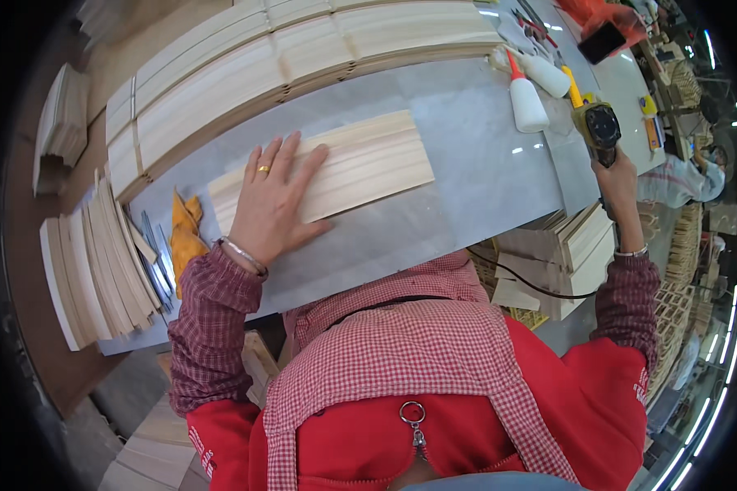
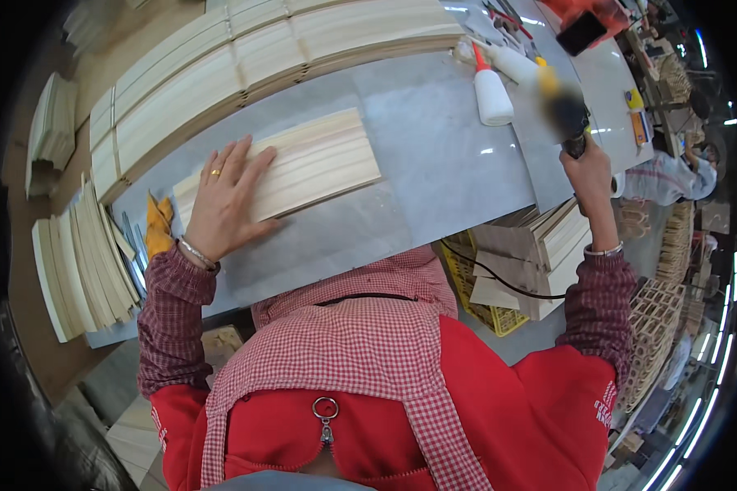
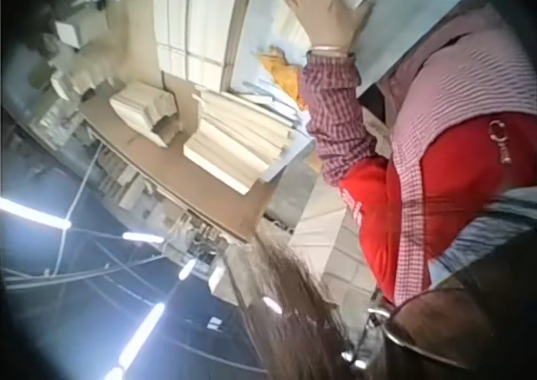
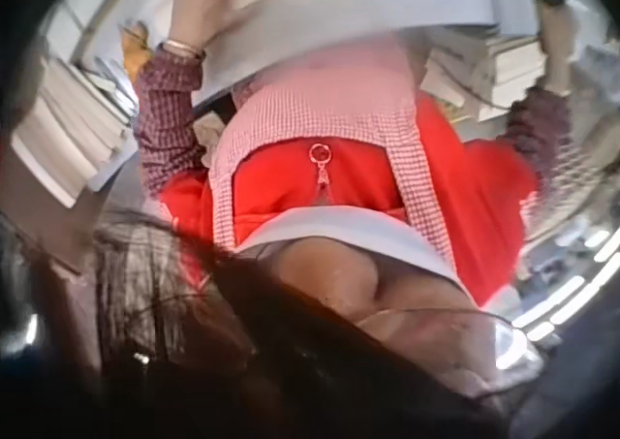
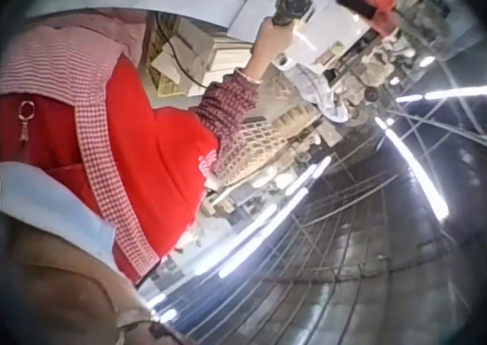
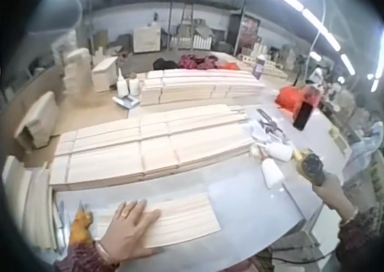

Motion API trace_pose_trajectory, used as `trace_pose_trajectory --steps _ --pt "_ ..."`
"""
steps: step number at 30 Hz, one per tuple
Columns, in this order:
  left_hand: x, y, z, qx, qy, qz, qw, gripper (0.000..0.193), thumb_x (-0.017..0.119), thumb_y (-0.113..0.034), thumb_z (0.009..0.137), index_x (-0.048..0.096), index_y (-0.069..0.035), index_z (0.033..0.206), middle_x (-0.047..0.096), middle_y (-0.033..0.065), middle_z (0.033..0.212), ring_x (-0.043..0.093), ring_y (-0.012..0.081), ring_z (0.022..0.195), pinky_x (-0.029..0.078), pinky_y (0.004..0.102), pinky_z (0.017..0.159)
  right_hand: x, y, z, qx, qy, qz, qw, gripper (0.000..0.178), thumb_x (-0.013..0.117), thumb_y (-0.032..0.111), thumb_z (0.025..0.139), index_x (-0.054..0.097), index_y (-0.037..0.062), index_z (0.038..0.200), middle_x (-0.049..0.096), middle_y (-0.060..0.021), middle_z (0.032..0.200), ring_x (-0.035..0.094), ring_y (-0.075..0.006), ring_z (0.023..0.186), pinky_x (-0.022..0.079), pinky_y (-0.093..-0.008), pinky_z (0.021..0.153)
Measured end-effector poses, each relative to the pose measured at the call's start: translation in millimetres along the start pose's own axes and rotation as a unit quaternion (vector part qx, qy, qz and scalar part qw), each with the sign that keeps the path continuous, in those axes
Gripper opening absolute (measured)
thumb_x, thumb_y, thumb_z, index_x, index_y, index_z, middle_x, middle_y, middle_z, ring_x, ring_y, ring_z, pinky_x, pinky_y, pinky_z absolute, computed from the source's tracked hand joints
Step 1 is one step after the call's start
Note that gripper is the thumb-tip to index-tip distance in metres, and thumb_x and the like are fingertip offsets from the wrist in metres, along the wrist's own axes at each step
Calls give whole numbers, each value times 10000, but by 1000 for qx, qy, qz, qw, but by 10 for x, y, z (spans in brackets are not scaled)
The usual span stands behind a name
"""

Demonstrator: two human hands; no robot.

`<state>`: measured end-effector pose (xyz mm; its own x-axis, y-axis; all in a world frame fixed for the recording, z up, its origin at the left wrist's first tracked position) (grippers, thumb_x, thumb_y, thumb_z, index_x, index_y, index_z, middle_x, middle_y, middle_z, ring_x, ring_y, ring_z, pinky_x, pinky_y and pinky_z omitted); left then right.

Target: Assembling wooden boxes by applying glue and using a pneumatic nail gun.

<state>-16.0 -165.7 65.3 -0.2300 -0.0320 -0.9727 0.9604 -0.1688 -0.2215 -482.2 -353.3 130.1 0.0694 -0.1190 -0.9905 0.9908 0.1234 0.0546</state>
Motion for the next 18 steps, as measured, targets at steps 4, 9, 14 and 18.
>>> trace_pose_trajectory --steps 4,9,14,18 --pt "-75 -62 1 12 3 -34 999 780 751 -384 631 468 -166 1325 344 158 1412 326 359 1295 278 485 1072 342 -376 212 65 23 -103 992 442 589 190 773 541 56 1191 655 -182 873 628 -352 758 485 -424 658" --pt "-214 -177 -275 25 -108 33 993 797 783 -373 591 486 -172 1303 354 176 1398 332 385 1281 281 504 1067 619 -597 315 99 40 -158 982 555 586 218 812 412 88 1323 650 -180 946 632 -362 805 495 -437 684" --pt "-333 -227 -448 -13 -255 44 966 797 815 -341 562 503 -163 1273 366 187 1384 355 389 1264 284 507 1065 786 -551 358 88 20 -65 994 635 583 278 850 307 96 1392 640 -183 995 630 -369 856 496 -440 712" --pt "-417 -237 -592 -30 -346 55 936 828 822 -331 566 469 -157 1295 368 192 1381 369 392 1258 308 516 1047 892 -679 329 77 14 17 997 666 594 304 848 290 89 1400 603 -207 1100 609 -370 953 484 -435 775"
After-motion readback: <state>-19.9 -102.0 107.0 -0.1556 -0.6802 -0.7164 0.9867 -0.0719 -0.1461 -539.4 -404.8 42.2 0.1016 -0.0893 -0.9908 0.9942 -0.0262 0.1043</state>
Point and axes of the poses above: each hand's wrist, its own z-axis towards the middle knuckle, its own x-axis out of the palm, y = z × x, the point moved 2 cm from there along z, towards the middle knuckle
